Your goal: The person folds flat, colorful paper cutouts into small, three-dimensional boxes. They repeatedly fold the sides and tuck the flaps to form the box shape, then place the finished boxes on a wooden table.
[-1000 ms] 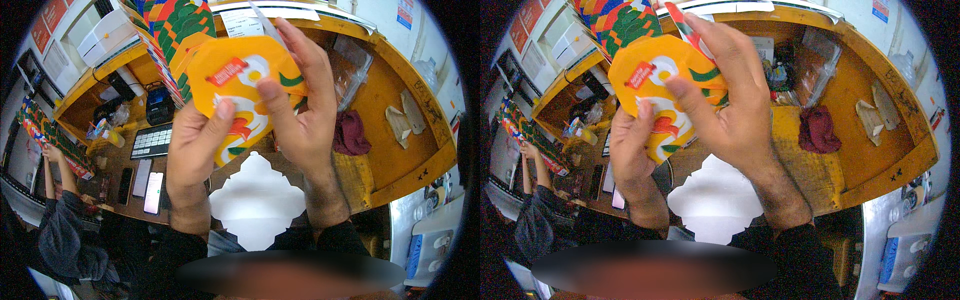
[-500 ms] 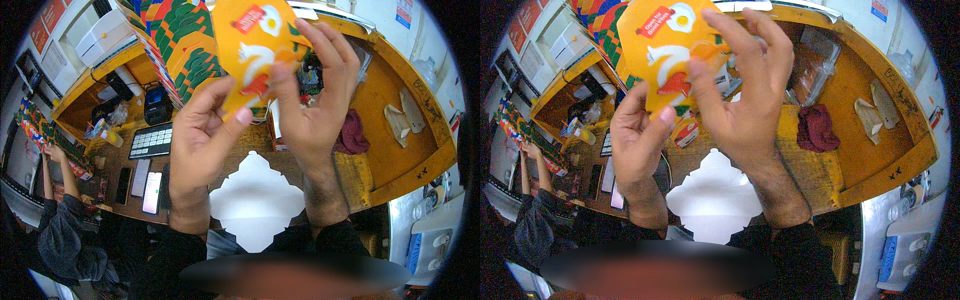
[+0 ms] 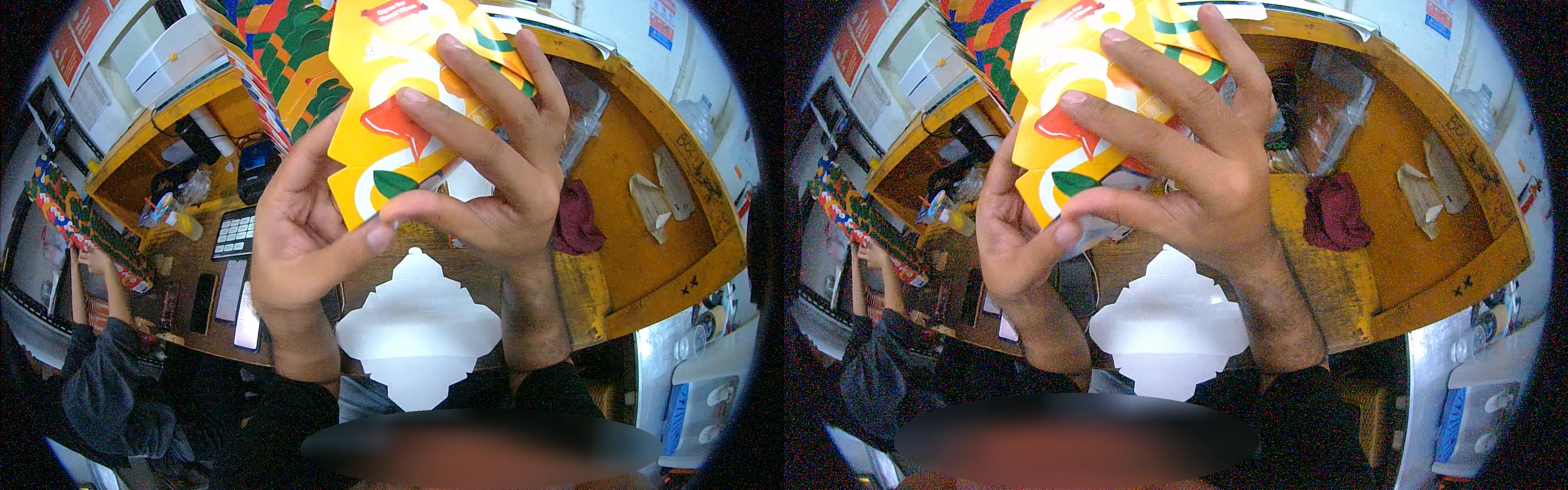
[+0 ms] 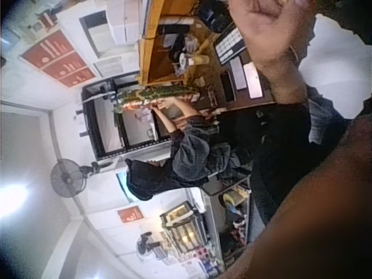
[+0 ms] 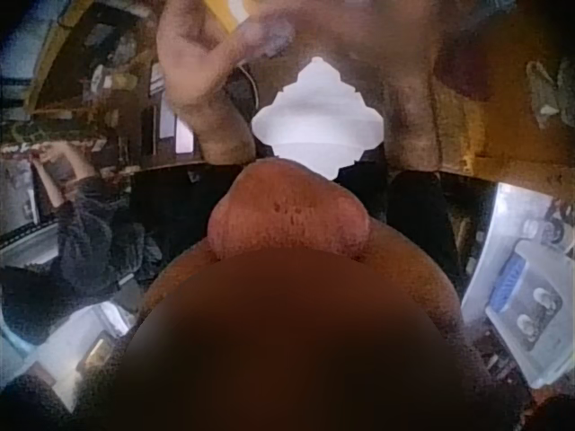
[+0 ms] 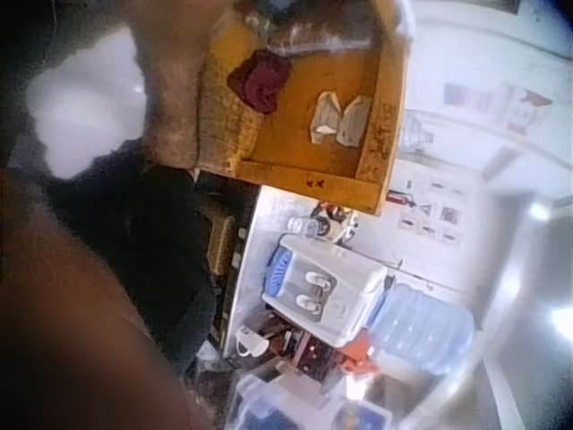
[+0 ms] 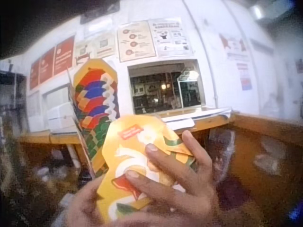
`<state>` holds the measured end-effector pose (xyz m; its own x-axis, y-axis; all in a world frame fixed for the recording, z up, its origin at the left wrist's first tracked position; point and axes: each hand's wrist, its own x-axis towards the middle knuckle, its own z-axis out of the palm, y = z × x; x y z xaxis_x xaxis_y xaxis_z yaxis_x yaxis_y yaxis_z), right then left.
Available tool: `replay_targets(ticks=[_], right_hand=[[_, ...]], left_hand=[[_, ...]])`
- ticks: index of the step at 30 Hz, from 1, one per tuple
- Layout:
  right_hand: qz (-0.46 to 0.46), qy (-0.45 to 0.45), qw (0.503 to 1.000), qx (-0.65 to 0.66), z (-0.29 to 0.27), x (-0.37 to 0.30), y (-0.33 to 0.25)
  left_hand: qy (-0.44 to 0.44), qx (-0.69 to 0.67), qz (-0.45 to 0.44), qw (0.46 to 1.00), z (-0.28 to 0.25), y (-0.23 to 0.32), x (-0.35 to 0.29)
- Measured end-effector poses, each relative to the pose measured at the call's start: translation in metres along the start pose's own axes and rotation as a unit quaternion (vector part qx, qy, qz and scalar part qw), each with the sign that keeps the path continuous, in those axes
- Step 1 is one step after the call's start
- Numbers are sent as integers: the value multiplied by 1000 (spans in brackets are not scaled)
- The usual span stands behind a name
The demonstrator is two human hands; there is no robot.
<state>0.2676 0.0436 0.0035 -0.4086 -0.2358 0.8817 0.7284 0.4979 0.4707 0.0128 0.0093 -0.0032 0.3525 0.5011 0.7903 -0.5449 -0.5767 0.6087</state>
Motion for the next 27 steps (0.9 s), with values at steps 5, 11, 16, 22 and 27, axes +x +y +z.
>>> replay_targets(ticks=[5, 11, 16, 22, 27], right_hand=[[35, -24, 997, 58, -2, 19, -15], [162, -94, 972, 139, -20, 28, -45], [143, -64, 974, 161, -18, 30, -44], [134, -34, 978, 158, -27, 33, -48], [241, -25, 927, 286, -26, 32, -51]], left_hand=[[84, 62, -26, 994, 1, -4, -3], [92, 106, 47, 989, 6, -8, -8], [92, 214, 85, 969, 18, -3, -7], [144, 258, 84, 952, 23, 5, -4], [122, 308, 96, 939, 15, 5, -6]])
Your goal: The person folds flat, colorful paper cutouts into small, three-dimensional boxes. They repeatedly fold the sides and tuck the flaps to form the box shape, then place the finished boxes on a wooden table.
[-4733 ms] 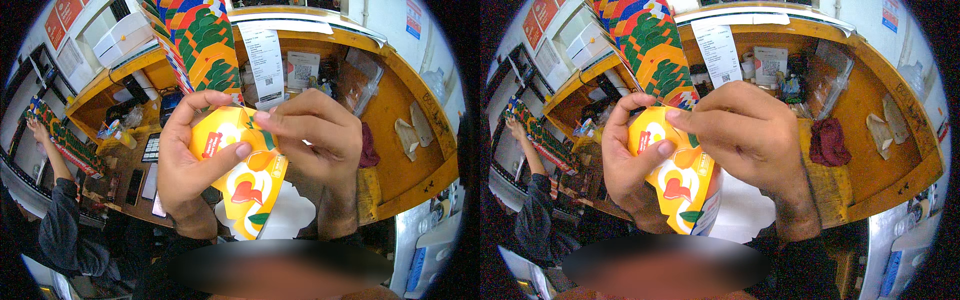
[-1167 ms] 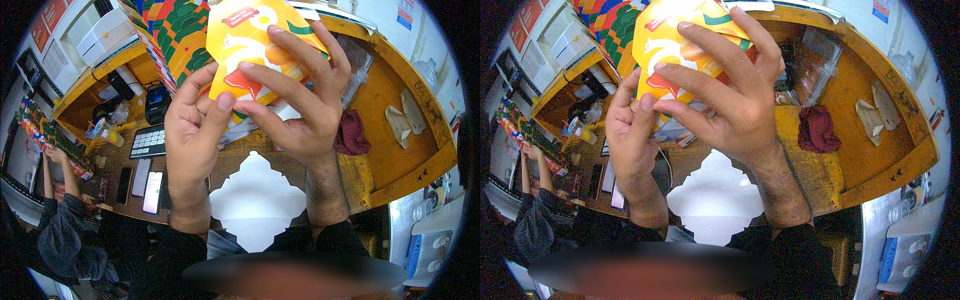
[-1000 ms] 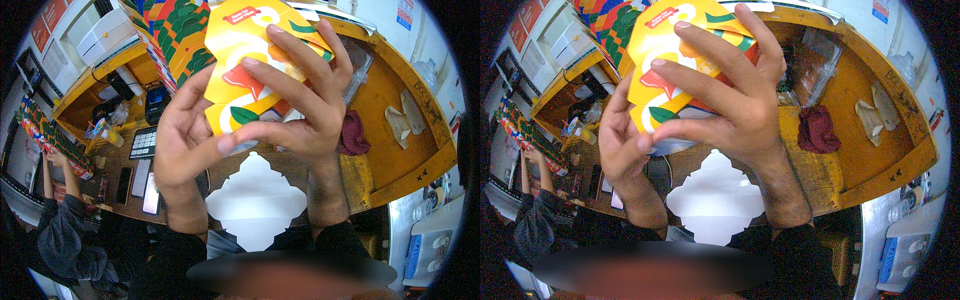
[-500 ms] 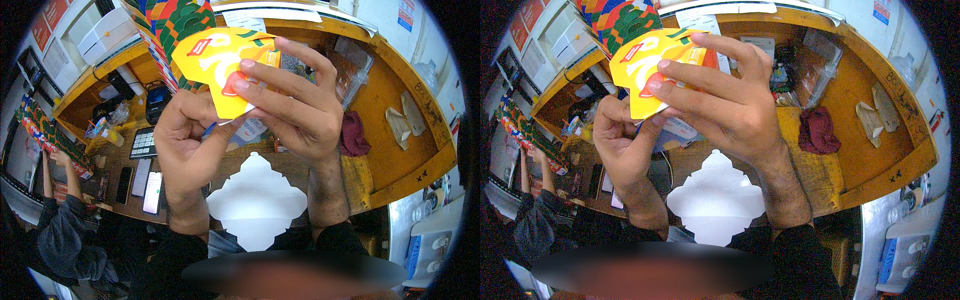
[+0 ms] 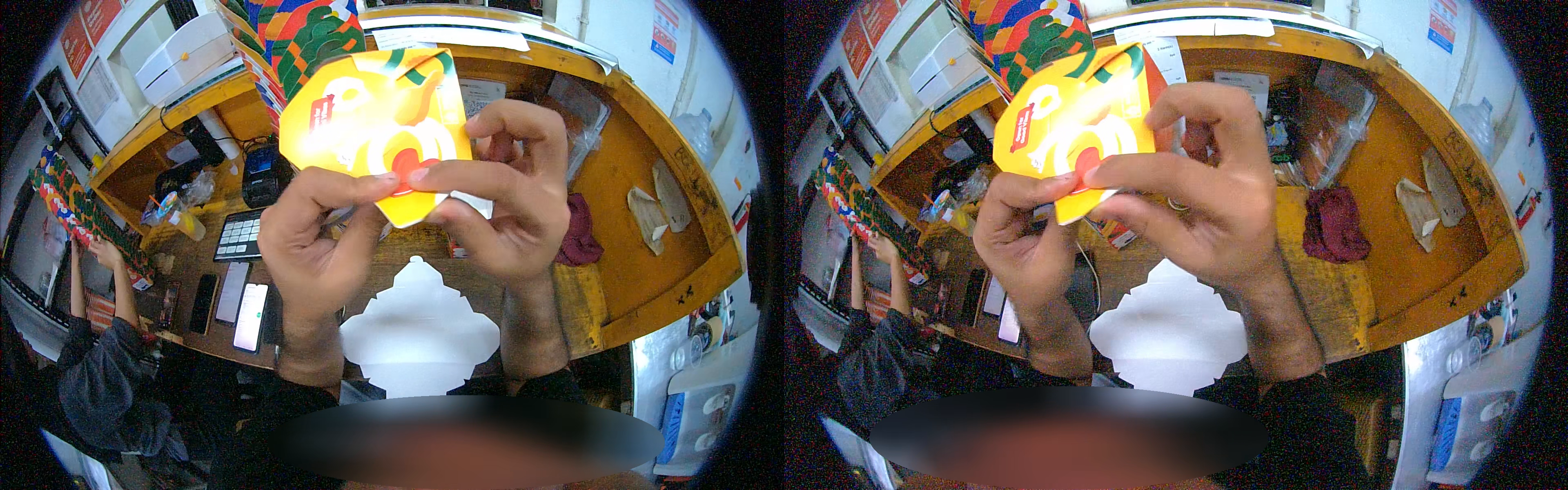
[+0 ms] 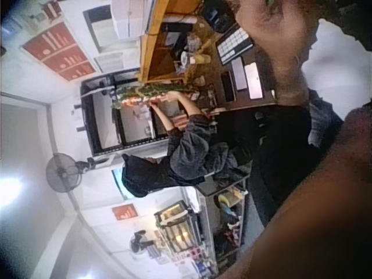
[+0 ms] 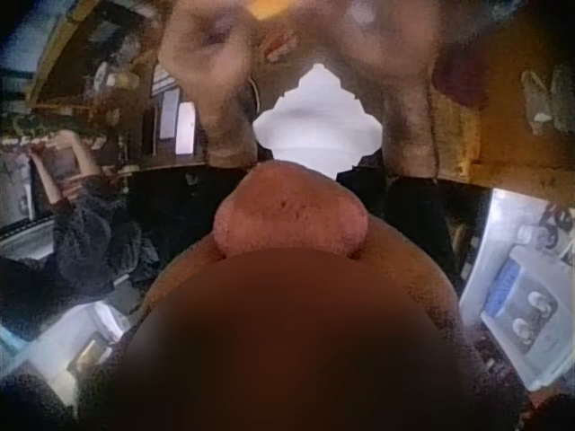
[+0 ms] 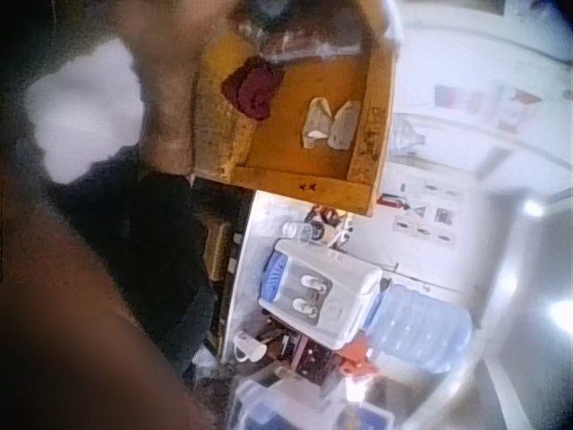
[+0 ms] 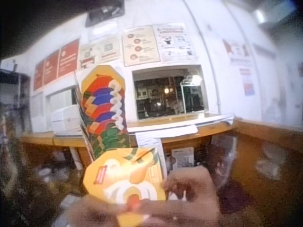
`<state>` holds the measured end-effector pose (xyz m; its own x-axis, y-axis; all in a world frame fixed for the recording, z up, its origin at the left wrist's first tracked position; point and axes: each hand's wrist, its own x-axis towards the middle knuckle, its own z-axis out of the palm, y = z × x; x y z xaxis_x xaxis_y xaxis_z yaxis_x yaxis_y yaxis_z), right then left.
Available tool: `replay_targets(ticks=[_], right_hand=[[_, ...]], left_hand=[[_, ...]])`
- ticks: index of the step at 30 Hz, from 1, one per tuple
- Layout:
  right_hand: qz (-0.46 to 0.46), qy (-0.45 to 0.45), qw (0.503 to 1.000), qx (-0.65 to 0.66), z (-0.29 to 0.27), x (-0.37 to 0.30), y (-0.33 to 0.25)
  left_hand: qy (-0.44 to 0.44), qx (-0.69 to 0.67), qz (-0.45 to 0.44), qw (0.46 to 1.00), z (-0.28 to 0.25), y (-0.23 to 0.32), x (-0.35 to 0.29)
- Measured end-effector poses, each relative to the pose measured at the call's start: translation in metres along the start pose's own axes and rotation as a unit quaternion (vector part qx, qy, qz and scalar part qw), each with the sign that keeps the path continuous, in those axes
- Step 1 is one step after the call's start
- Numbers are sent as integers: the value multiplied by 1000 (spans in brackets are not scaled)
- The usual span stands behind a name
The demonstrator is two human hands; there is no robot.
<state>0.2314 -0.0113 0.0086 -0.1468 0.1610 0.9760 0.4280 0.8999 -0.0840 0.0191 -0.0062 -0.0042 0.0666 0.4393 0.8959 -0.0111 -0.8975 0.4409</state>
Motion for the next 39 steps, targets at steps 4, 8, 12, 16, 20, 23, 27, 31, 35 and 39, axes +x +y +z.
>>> replay_targets(ticks=[4, 8, 12, 16, 20, 23, 27, 31, 35, 39], right_hand=[[60, 14, 995, 73, 2, 0, -3], [194, 13, 970, 147, 1, -1, -10], [193, 32, 966, 170, 1, 0, -14], [215, 30, 957, 194, 0, 1, -15], [169, -22, 976, 138, -4, 0, -13], [147, -47, 984, 87, -5, 0, -11], [126, -17, 989, 76, 0, -2, -8], [97, -3, 994, 56, 5, -1, -6], [112, 6, 991, 68, 5, -1, -9], [125, 5, 990, 72, 2, -2, -13]], left_hand=[[35, -4, 10, 999, 7, -8, -9], [-3, 31, 62, 998, 12, -13, -7], [17, -155, 40, 987, 27, -8, -3], [109, -318, -132, 932, 27, 7, 2], [69, -295, -279, 911, 16, 17, 3], [57, -259, -274, 924, 14, 15, 3], [78, -264, -255, 927, 21, 13, 2], [81, -262, -240, 931, 24, 13, 3], [86, -277, -227, 930, 26, 14, 1], [90, -297, -206, 928, 31, 15, -2]])
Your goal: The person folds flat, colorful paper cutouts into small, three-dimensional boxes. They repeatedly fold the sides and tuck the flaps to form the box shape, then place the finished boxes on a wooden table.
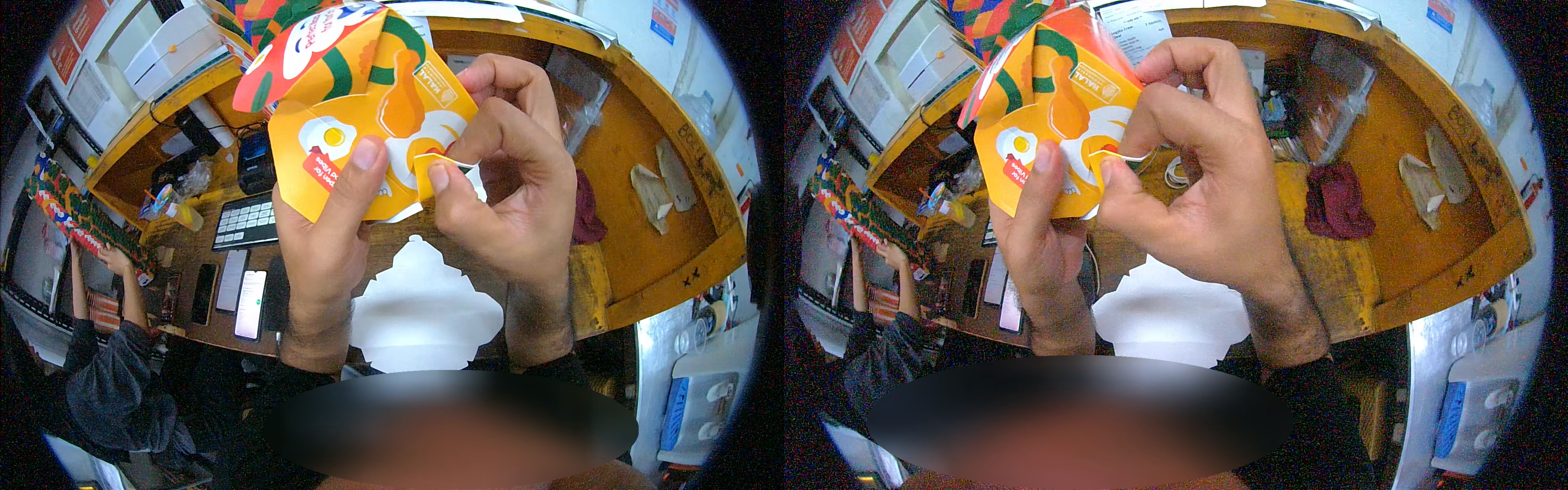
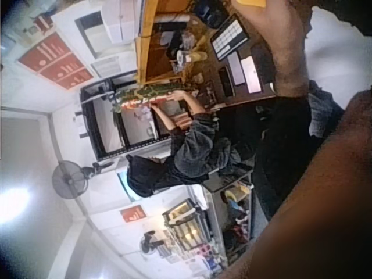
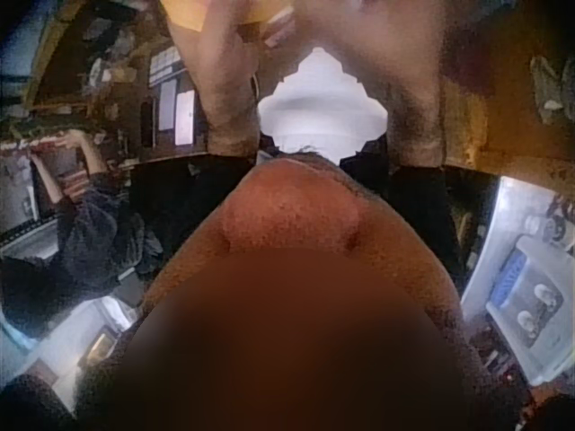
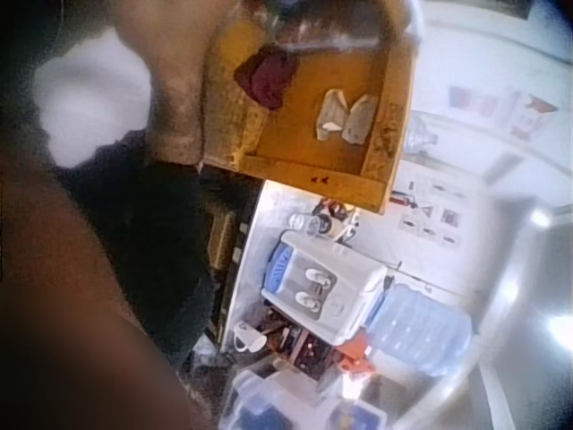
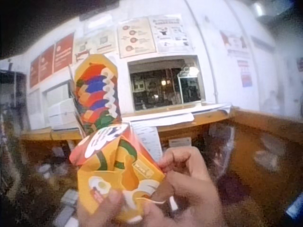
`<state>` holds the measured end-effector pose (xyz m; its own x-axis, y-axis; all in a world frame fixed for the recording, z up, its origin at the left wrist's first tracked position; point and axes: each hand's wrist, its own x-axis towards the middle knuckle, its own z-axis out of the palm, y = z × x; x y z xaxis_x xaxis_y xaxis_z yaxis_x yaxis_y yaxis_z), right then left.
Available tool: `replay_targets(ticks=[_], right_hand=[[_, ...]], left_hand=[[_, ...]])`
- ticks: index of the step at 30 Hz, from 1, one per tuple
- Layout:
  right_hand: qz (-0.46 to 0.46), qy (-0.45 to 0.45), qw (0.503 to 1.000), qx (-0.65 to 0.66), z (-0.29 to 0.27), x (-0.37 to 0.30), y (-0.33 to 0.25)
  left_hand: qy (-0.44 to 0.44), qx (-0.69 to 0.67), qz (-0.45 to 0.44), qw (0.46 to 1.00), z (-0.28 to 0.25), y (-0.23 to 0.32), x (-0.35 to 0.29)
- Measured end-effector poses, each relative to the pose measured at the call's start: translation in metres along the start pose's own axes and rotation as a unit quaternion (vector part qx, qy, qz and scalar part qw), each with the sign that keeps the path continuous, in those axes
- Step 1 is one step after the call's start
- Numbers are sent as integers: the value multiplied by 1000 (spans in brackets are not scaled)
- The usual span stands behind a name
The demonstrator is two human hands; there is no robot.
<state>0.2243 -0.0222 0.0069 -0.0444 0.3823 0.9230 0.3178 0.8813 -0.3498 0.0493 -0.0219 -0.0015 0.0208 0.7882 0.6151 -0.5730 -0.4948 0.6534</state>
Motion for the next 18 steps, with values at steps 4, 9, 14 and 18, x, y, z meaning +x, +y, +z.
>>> replay_targets(ticks=[4, 9, 14, 18], right_hand=[[-7, -1, 1000, -16, -2, 0, -1], [-8, 9, 1000, 3, -2, 1, -2], [41, -35, 999, -4, -7, 0, -8], [76, 14, 989, 128, -1, 0, -7]], left_hand=[[3, 1, 1, 1000, 2, -3, -1], [-24, -5, 10, 1000, -1, -4, -2], [-10, 66, 24, 997, -5, -4, -4], [-30, 81, 21, 996, -11, -5, 0]])
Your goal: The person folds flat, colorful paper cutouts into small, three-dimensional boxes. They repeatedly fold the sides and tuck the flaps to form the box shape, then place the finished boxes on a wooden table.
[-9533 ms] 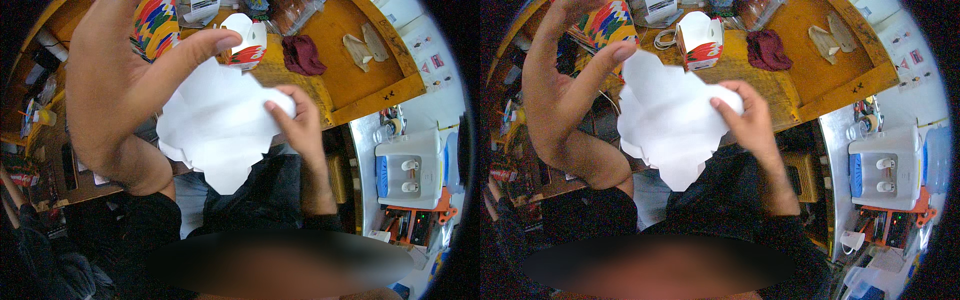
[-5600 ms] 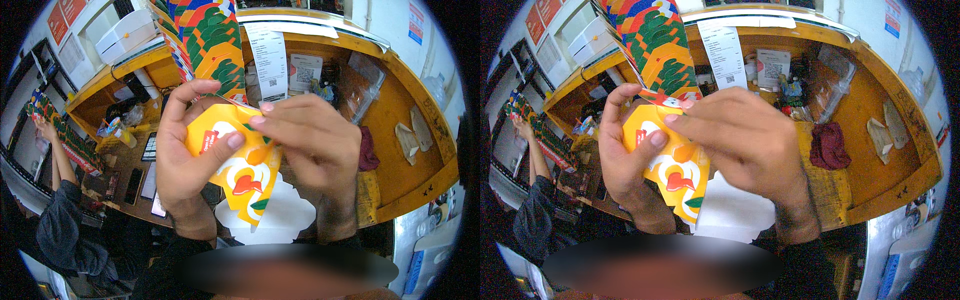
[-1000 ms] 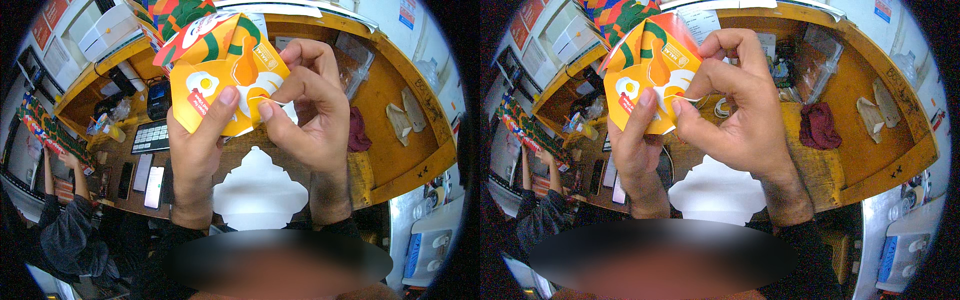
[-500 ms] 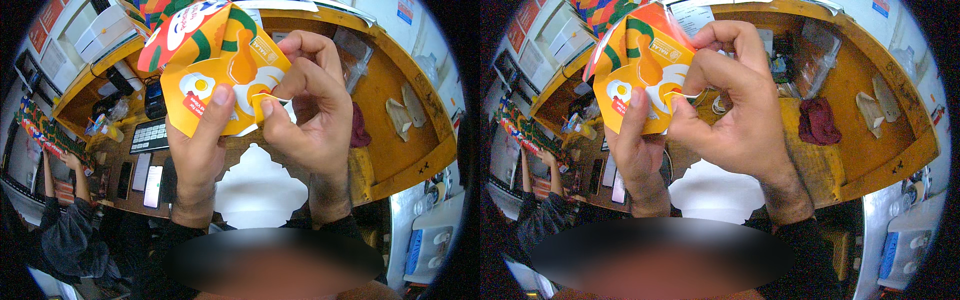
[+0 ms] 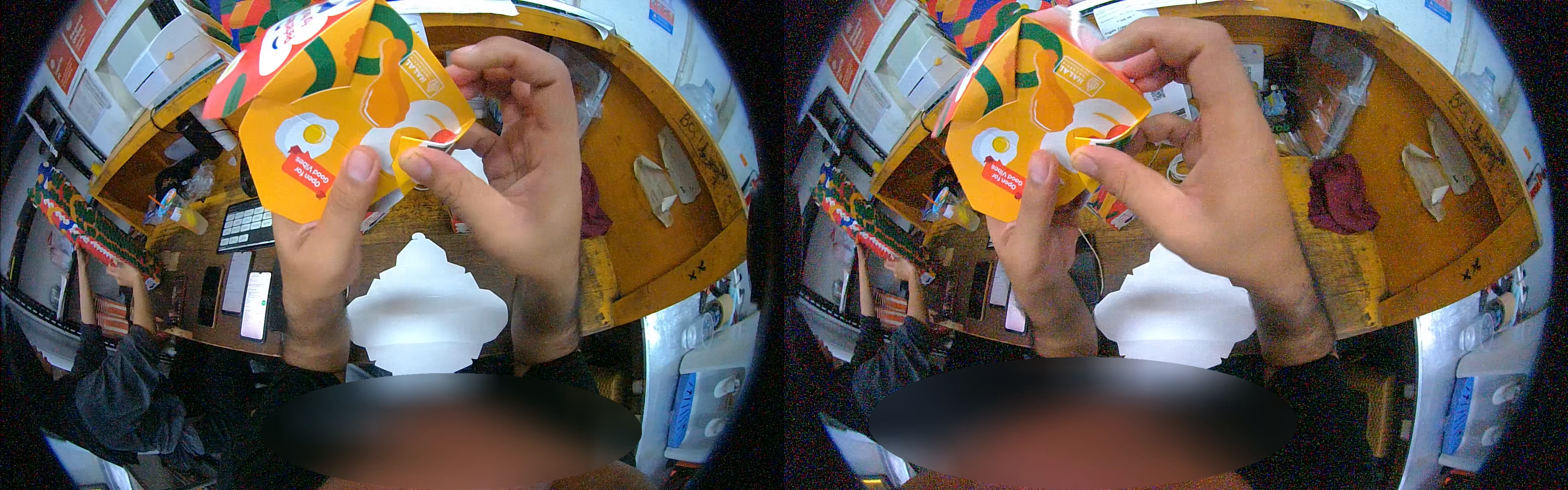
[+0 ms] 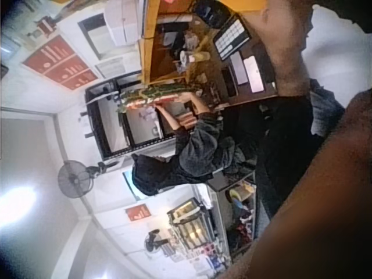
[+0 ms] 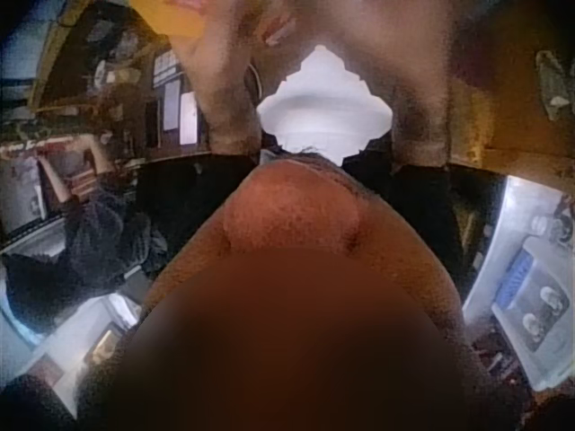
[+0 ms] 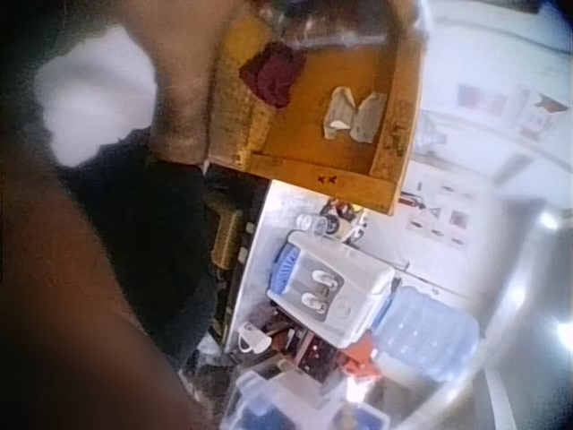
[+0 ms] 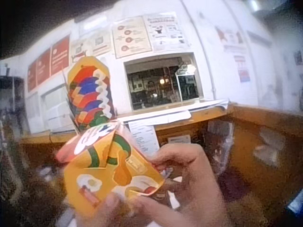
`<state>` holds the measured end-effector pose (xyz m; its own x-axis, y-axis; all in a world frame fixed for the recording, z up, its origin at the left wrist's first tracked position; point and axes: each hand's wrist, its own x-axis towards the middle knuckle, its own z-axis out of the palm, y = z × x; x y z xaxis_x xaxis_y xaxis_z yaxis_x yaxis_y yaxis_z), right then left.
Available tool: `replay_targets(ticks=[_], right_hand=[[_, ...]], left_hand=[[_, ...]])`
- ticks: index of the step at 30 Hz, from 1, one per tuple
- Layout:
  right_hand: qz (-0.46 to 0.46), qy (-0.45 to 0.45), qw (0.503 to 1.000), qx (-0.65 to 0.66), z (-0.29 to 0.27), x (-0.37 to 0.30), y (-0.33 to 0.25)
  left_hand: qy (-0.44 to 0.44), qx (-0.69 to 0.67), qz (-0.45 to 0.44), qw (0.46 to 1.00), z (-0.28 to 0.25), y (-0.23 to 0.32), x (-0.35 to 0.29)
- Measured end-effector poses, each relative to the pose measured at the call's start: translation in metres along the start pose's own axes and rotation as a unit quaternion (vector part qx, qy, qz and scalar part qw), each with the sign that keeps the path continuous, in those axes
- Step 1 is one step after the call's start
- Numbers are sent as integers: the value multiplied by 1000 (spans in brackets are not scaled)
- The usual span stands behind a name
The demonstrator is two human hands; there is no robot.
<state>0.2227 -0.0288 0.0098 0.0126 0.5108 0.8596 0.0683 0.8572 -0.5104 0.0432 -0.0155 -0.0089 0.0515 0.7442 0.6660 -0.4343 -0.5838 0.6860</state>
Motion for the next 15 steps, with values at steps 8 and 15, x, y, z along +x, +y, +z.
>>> replay_targets(ticks=[8, 15], right_hand=[[4, 21, 990, 137, 14, 3, 30], [-11, 59, 996, 67, 19, 1, 34]], left_hand=[[-62, 18, 34, 997, -5, -12, -1], [-22, 11, 49, 998, 1, -20, -1]])
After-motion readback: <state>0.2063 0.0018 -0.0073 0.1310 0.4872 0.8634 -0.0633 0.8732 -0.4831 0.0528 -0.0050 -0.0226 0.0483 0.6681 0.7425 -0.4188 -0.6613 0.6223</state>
